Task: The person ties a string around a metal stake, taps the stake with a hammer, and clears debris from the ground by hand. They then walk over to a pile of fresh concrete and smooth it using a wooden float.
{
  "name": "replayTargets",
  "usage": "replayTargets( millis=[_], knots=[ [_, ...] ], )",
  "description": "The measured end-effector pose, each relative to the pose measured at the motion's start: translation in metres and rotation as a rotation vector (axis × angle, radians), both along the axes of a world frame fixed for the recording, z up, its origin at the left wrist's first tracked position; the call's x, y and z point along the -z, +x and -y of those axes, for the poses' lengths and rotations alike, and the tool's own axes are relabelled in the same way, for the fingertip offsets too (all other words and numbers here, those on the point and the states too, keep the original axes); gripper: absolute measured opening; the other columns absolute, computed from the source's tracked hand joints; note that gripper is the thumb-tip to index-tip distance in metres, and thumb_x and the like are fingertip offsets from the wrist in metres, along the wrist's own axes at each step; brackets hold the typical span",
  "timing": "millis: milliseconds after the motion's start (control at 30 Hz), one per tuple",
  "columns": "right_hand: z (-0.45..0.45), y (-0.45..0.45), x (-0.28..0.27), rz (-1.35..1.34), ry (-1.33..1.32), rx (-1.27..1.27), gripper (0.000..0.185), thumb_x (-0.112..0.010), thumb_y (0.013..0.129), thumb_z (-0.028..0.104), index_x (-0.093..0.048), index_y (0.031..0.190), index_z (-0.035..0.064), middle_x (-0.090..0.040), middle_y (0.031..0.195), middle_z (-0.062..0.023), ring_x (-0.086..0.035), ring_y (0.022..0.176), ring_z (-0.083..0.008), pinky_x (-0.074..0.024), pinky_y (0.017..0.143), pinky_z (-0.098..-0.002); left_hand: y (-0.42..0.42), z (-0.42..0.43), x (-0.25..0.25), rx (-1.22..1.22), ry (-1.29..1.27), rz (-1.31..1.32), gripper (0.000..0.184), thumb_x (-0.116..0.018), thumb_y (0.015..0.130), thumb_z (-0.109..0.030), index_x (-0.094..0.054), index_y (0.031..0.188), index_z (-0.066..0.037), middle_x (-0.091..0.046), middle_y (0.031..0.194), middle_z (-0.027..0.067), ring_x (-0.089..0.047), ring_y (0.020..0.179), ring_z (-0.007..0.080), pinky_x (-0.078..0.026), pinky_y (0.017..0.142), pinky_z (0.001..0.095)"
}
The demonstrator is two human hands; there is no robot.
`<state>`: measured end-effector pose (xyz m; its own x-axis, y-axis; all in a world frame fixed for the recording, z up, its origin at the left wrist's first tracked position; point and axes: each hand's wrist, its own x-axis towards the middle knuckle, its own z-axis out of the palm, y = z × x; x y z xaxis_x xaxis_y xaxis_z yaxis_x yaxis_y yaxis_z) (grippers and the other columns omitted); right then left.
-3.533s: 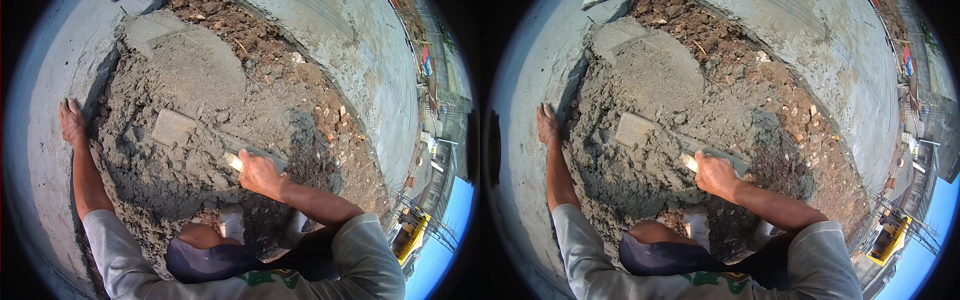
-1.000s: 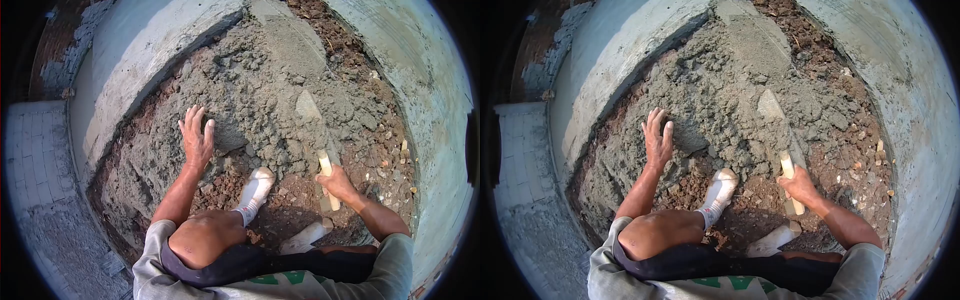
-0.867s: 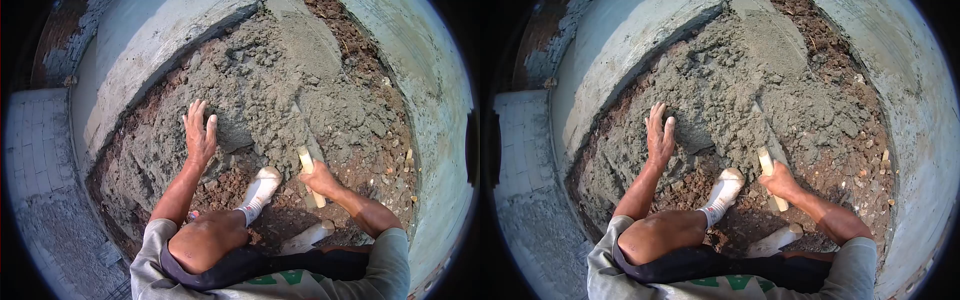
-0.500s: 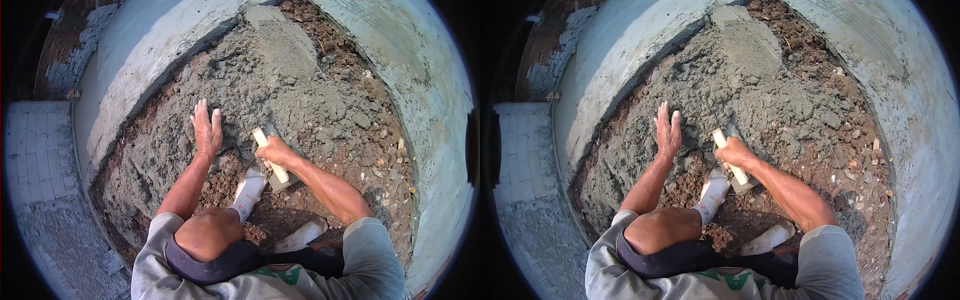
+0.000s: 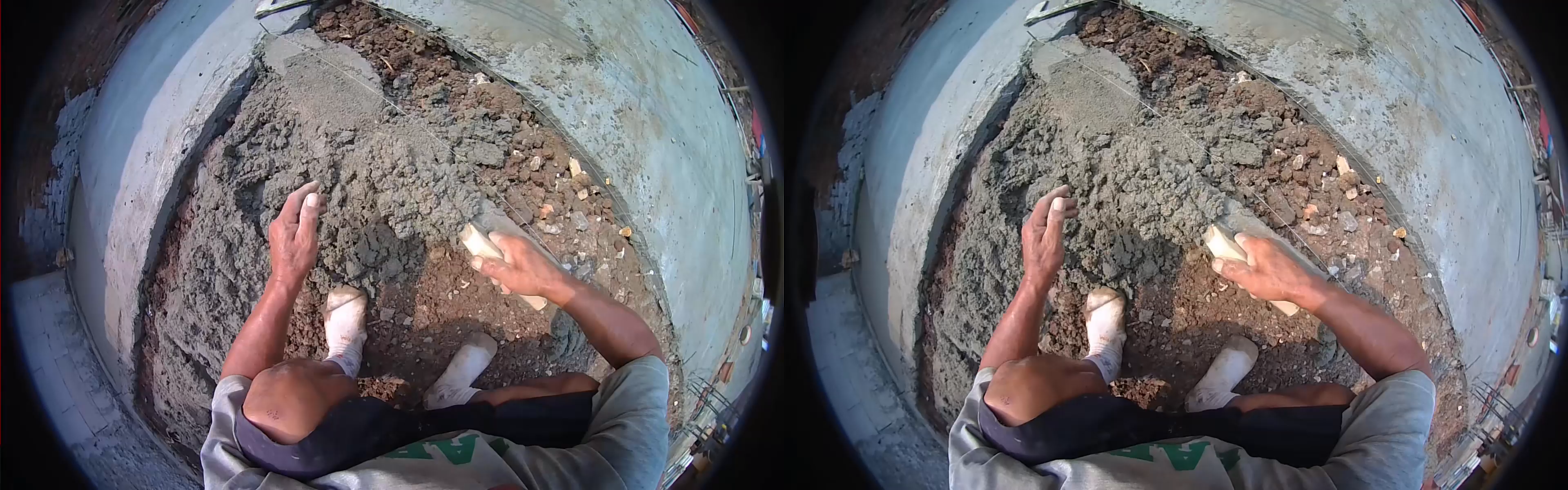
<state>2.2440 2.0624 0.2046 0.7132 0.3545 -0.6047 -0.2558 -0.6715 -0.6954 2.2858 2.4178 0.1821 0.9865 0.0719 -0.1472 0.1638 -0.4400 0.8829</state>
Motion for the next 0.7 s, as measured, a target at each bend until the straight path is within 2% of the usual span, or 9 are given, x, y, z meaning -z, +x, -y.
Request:
replayTargets(
  millis=[33,100,167,200,333,433,467,567,700],
  knots=[
    [0.016,-0.011,0.002,0.19,-0.111,-0.049,0.047,-0.061,0.09,0.037,-0.051,0.103,-0.0074,-0.063,0.071,-0.02,-0.064,0.053,-0.0265,-0.0518,0.049,-0.0377,0.003,0.001,-0.002,0.005,0.003,-0.011,0.039,-0.048,0.101,-0.033,-0.058,0.126,-0.005,-0.067,0.114,0.0138,-0.062,0.109,0.0239,-0.047,0.094,0.0364],
    [0.036,-0.024,0.016,0.385,-0.352,-0.105,0.046,-0.059,0.091,0.036,-0.048,0.104,-0.0069,-0.064,0.072,-0.0236,-0.066,0.057,-0.0327,-0.0533,0.052,-0.0414,0.006,0.001,0.002,0.029,0.068,-0.003,0.04,-0.048,0.1,-0.033,-0.058,0.125,-0.004,-0.068,0.111,0.0126,-0.063,0.104,0.0217,-0.048,0.091,0.0354],
    [0.051,-0.032,0.031,0.406,-0.623,-0.122,0.044,-0.057,0.092,0.035,-0.046,0.105,-0.0056,-0.065,0.071,-0.0254,-0.067,0.061,-0.0382,-0.0537,0.055,-0.0443,0.006,-0.003,0.018,0.067,0.181,0.054,0.041,-0.047,0.1,-0.034,-0.057,0.126,-0.002,-0.067,0.109,0.0109,-0.064,0.098,0.0179,-0.049,0.088,0.0342],
    [0.055,-0.038,0.031,0.468,-0.682,-0.129,0.044,-0.058,0.092,0.035,-0.043,0.105,-0.004,-0.064,0.068,-0.0226,-0.066,0.061,-0.0387,-0.0531,0.054,-0.0449,0.007,-0.002,0.026,0.024,0.137,0.021,0.041,-0.048,0.1,-0.034,-0.059,0.124,-0.002,-0.067,0.109,0.0105,-0.063,0.098,0.0179,-0.048,0.089,0.0335],
    [0.055,-0.06,0.017,0.709,-0.629,0.194,0.047,-0.062,0.09,0.037,-0.043,0.105,-0.0035,-0.064,0.07,-0.0237,-0.065,0.062,-0.0422,-0.0518,0.054,-0.0484,0.015,0.011,0.035,0.073,0.092,0.018,0.039,-0.051,0.099,-0.032,-0.059,0.122,-0.001,-0.067,0.109,0.0112,-0.06,0.102,0.0189,-0.046,0.092,0.0334],
    [0.057,-0.057,0.003,0.592,-0.572,0.225,0.048,-0.062,0.09,0.039,-0.044,0.104,-0.0038,-0.063,0.07,-0.024,-0.064,0.064,-0.0443,-0.0516,0.057,-0.049,0.035,0.029,0.045,0.15,0.082,0.06,0.039,-0.053,0.098,-0.031,-0.061,0.122,-0.001,-0.066,0.112,0.0118,-0.06,0.105,0.0199,-0.046,0.094,0.0342],
    [0.048,-0.053,-0.012,0.334,-0.499,0.295,0.048,-0.061,0.091,0.038,-0.046,0.103,-0.005,-0.063,0.07,-0.025,-0.064,0.067,-0.0459,-0.0518,0.06,-0.0493,0.045,0.038,0.042,0.174,0.167,0.078,0.039,-0.054,0.098,-0.032,-0.061,0.122,-0.002,-0.066,0.114,0.0127,-0.06,0.109,0.0216,-0.046,0.095,0.035],
    [0.032,-0.059,-0.005,0.311,-0.322,0.245,0.048,-0.058,0.092,0.04,-0.049,0.103,-0.0054,-0.063,0.073,-0.0269,-0.064,0.072,-0.047,-0.0516,0.067,-0.0509,0.067,0.053,0.042,0.251,0.172,0.112,0.037,-0.055,0.097,-0.029,-0.062,0.121,-0.003,-0.064,0.118,0.0151,-0.06,0.111,0.0236,-0.046,0.096,0.0353],
    [0.008,-0.028,0.05,0.23,-0.445,0.105,0.05,-0.052,0.094,0.044,-0.053,0.102,-0.0054,-0.063,0.074,-0.0277,-0.064,0.075,-0.0465,-0.0514,0.07,-0.0513,0.083,0.068,0.059,0.258,0.115,0.151,0.033,-0.057,0.095,-0.027,-0.063,0.117,-0.003,-0.066,0.108,0.0162,-0.064,0.101,0.0268,-0.048,0.09,0.0363]
  ],
)
